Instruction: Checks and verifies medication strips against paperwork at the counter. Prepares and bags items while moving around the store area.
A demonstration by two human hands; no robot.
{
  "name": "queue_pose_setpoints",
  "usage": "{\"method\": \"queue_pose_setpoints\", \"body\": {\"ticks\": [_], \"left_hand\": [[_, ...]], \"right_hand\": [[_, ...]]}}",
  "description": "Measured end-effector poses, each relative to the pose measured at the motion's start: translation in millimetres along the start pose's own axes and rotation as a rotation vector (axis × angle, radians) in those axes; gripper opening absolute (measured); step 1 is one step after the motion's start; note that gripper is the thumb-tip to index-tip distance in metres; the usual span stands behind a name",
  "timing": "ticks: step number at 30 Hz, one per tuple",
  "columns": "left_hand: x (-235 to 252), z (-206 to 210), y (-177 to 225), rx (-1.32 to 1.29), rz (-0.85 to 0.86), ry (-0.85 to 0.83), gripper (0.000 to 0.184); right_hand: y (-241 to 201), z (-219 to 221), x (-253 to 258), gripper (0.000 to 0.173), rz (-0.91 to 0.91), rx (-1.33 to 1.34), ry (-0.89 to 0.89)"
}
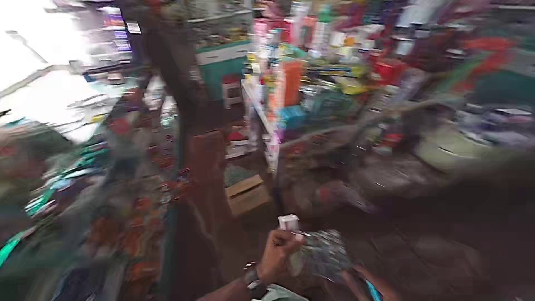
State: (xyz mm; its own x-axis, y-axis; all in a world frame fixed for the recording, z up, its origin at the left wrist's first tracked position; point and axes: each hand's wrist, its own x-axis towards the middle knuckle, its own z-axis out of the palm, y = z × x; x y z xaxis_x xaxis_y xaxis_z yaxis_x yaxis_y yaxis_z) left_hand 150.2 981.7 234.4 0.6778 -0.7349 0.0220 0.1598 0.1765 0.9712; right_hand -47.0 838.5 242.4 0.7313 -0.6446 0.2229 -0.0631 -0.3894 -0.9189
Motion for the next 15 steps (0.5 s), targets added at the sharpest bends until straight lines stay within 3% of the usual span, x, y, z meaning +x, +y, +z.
{"method": "queue_pose_setpoints", "body": {"ticks": [3,8,11,15], "left_hand": [[32,62,-34,0.021,-0.018,0.035,0.018],[99,158,-71,0.022,-0.040,-0.045,0.017],[135,204,-89,0.022,-0.044,-0.086,0.017],[200,242,-117,-0.045,-0.065,-0.028,0.035]], "right_hand": [[43,-67,15,0.022,0.083,0.053,0.063],[134,-190,43,0.019,0.244,0.219,0.173],[176,-237,68,0.018,0.316,0.288,0.278],[260,-289,114,0.023,0.491,0.392,0.358]]}}
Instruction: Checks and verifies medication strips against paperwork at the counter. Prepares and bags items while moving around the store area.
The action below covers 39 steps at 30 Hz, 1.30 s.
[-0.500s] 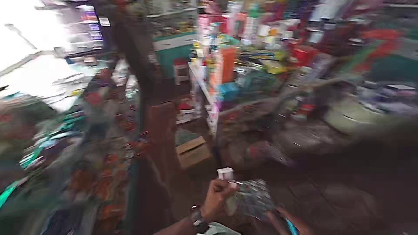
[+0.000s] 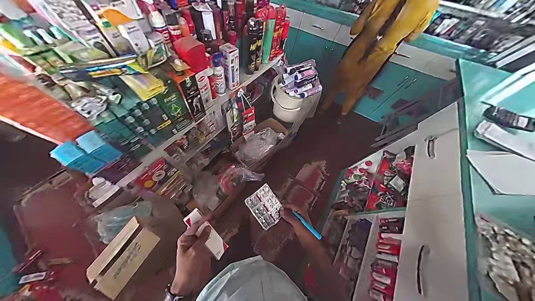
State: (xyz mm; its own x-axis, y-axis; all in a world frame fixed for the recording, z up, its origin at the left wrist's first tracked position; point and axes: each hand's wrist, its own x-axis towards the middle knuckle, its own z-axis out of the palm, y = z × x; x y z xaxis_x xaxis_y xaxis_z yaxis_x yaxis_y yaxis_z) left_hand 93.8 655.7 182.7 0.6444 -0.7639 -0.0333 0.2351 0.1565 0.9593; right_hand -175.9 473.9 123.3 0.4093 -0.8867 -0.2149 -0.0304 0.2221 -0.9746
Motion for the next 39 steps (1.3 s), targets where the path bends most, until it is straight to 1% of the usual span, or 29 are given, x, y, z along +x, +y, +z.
{"method": "queue_pose_setpoints", "body": {"ticks": [1,2,4,5,7,9,11,12,15,17,19,21,22,25,27,29,31,32,34,35,37,38,39], "left_hand": [[20,8,-6,-0.038,-0.012,0.006,0.042],[42,15,-11,-0.063,-0.021,-0.024,0.053],[88,29,-22,-0.032,-0.040,-0.108,0.080],[111,38,-28,-0.004,-0.052,-0.121,0.091],[156,67,-35,-0.001,-0.064,-0.124,0.103],[195,103,-41,-0.048,-0.060,-0.108,0.108],[225,133,-39,-0.096,-0.084,-0.087,0.109],[238,145,-38,-0.123,-0.100,-0.074,0.107],[269,171,-40,-0.181,-0.145,-0.028,0.085],[285,183,-47,-0.163,-0.150,0.080,0.080],[298,197,-54,-0.142,-0.156,0.237,0.077],[305,212,-62,-0.138,-0.153,0.365,0.077],[306,223,-65,-0.133,-0.139,0.418,0.077],[312,269,-66,-0.131,-0.141,0.571,0.075],[319,300,-68,-0.093,-0.177,0.662,0.072],[324,323,-68,-0.045,-0.208,0.730,0.069],[328,341,-69,-0.040,-0.207,0.801,0.068],[330,349,-69,-0.035,-0.210,0.831,0.067],[330,359,-73,-0.048,-0.207,0.882,0.067],[330,364,-75,-0.064,-0.207,0.914,0.066],[331,371,-76,-0.080,-0.209,0.962,0.066],[330,372,-76,-0.073,-0.206,0.975,0.066],[327,372,-76,-0.061,-0.206,0.990,0.066]], "right_hand": [[11,-13,26,0.024,0.050,0.032,0.036],[21,-25,52,0.024,0.111,0.064,0.092],[34,-51,100,0.023,0.262,0.132,0.231],[39,-64,122,0.021,0.326,0.150,0.300],[51,-97,169,0.020,0.373,0.121,0.399],[57,-135,218,0.025,0.339,0.007,0.461],[49,-159,260,0.031,0.282,-0.121,0.466],[43,-168,282,0.035,0.252,-0.176,0.439],[40,-195,372,0.038,0.217,-0.378,0.372],[45,-204,443,0.037,0.256,-0.562,0.309],[54,-208,512,0.037,0.338,-0.761,0.211],[57,-205,570,0.038,0.471,-0.921,0.119],[56,-201,596,0.040,0.507,-0.949,0.072],[62,-189,658,0.043,0.548,-0.988,-0.038],[66,-182,693,0.045,0.522,-1.041,-0.107],[72,-169,713,0.054,0.429,-1.061,-0.177],[76,-136,720,0.065,0.318,-1.054,-0.289],[74,-112,720,0.072,0.295,-1.073,-0.383],[71,-69,709,0.085,0.269,-1.210,-0.648],[72,-55,703,0.079,0.279,-1.283,-0.760],[65,-34,691,0.044,0.297,-1.405,-0.884],[61,-30,688,0.034,0.294,-1.427,-0.902],[55,-30,688,0.034,0.281,-1.417,-0.919]]}}
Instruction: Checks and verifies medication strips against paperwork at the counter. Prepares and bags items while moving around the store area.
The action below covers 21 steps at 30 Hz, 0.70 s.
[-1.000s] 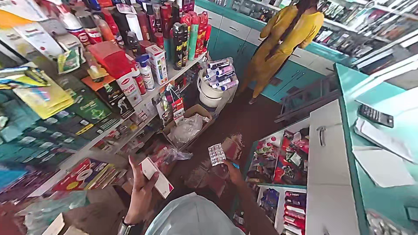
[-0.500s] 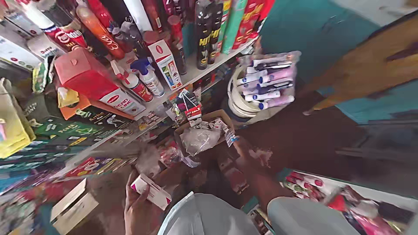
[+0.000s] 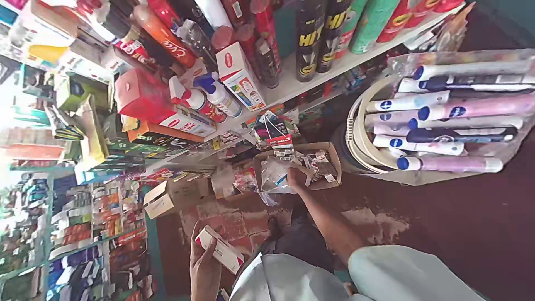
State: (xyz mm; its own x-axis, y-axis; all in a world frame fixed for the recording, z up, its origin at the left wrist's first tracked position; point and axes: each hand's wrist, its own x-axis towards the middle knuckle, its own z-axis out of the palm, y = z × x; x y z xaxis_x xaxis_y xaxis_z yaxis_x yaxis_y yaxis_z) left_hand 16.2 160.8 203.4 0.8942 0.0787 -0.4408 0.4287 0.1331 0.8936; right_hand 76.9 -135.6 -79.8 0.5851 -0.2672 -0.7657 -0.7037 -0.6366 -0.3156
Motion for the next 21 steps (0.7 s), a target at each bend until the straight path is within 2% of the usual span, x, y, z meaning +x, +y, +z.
{"method": "queue_pose_setpoints", "body": {"ticks": [3,6,8,11,14,17,21], "left_hand": [[-5,-13,-13,-0.005,-0.035,0.081,0.060],[-7,-29,-34,-0.106,-0.155,0.191,0.029],[-8,-41,-44,-0.176,-0.208,0.199,0.022],[-13,-60,-50,-0.191,-0.162,0.074,0.024],[-7,-64,-46,-0.031,-0.111,-0.068,0.029],[10,-58,-54,0.051,-0.195,-0.104,0.044],[41,-71,-96,-0.032,-0.334,-0.092,0.063]], "right_hand": [[8,-17,-32,0.038,-0.190,0.040,0.054],[25,-30,-68,0.027,-0.489,0.114,0.142],[30,-47,-99,0.023,-0.663,0.141,0.147],[26,-67,-153,0.025,-0.787,0.197,0.150],[15,-65,-185,0.025,-0.882,0.240,0.221],[-1,-53,-227,0.023,-0.956,0.215,0.255],[-18,-31,-300,0.020,-1.125,0.219,0.297]]}}
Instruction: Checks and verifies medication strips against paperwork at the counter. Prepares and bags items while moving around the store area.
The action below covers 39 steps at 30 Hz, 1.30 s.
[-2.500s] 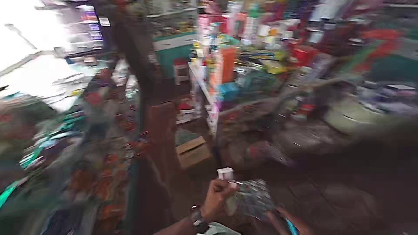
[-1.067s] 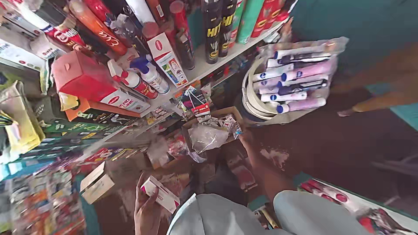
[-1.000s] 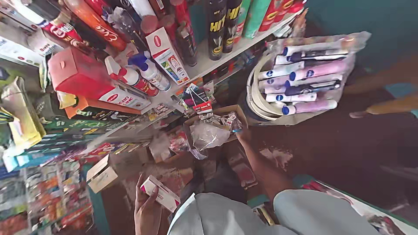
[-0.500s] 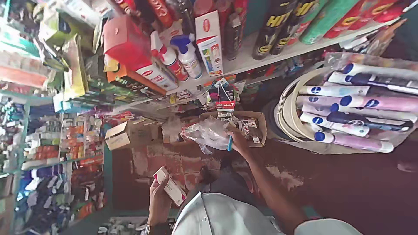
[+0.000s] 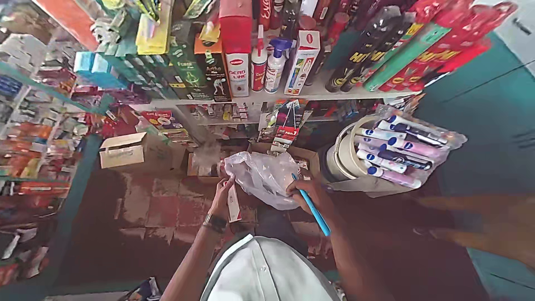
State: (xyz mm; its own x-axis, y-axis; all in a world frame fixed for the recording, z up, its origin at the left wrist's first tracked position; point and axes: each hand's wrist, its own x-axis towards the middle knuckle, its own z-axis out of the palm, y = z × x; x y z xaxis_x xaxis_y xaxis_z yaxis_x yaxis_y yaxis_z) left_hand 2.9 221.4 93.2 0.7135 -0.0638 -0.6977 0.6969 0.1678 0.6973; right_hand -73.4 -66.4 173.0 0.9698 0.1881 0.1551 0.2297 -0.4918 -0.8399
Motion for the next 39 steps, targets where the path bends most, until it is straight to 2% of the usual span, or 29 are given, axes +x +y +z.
{"method": "queue_pose_setpoints", "body": {"ticks": [1,4,6,9,13,17,19,20,21,23,24,27,28,30,32,33,36,38,39], "left_hand": [[4,-4,-4,0.027,-0.010,0.000,0.064],[-9,-13,-10,0.135,0.063,0.001,0.049],[-37,-20,-2,0.093,0.221,-0.014,0.044],[-90,-43,21,0.026,0.487,-0.142,0.054],[-150,-86,39,0.099,0.684,-0.291,0.051],[-180,-126,54,0.179,0.743,-0.306,0.053],[-194,-147,65,0.222,0.755,-0.250,0.053],[-202,-158,70,0.252,0.764,-0.212,0.053],[-209,-171,75,0.268,0.773,-0.149,0.052],[-224,-195,80,0.267,0.783,0.101,0.051],[-231,-209,82,0.284,0.793,0.271,0.052],[-263,-239,83,0.545,0.787,0.712,0.077],[-280,-240,83,0.591,0.785,0.758,0.081],[-312,-223,79,0.473,0.800,0.618,0.065],[-322,-201,70,0.385,0.690,0.335,0.053],[-313,-192,65,0.489,0.603,0.252,0.053],[-245,-180,52,0.914,0.202,0.226,0.049],[-194,-177,45,0.945,-0.043,0.166,0.039],[-176,-175,39,0.846,-0.050,0.179,0.035]], "right_hand": [[-15,4,-7,0.019,-0.029,0.007,-0.003],[-49,15,-31,0.018,-0.025,0.019,0.038],[-66,20,-50,0.020,0.100,-0.050,0.180],[-89,19,-74,0.026,0.308,-0.065,0.287],[-110,34,-84,0.045,0.477,0.045,0.159],[-97,74,-41,0.084,0.507,0.142,0.154],[-84,105,0,0.098,0.498,0.139,0.046],[-81,124,22,0.094,0.453,0.138,-0.017],[-81,143,43,0.077,0.379,0.134,-0.061],[-96,175,77,0.030,0.200,0.164,-0.107],[-110,184,90,0.025,0.149,0.196,-0.150],[-159,195,116,0.035,0.041,0.313,-0.272],[-170,201,123,0.037,0.012,0.325,-0.297],[-182,214,130,0.037,-0.034,0.320,-0.364],[-187,228,128,0.038,-0.080,0.298,-0.403],[-190,232,127,0.040,-0.094,0.282,-0.434],[-204,239,115,0.044,-0.134,0.209,-0.521],[-210,246,101,0.044,-0.170,0.189,-0.552],[-214,248,93,0.044,-0.183,0.191,-0.574]]}}
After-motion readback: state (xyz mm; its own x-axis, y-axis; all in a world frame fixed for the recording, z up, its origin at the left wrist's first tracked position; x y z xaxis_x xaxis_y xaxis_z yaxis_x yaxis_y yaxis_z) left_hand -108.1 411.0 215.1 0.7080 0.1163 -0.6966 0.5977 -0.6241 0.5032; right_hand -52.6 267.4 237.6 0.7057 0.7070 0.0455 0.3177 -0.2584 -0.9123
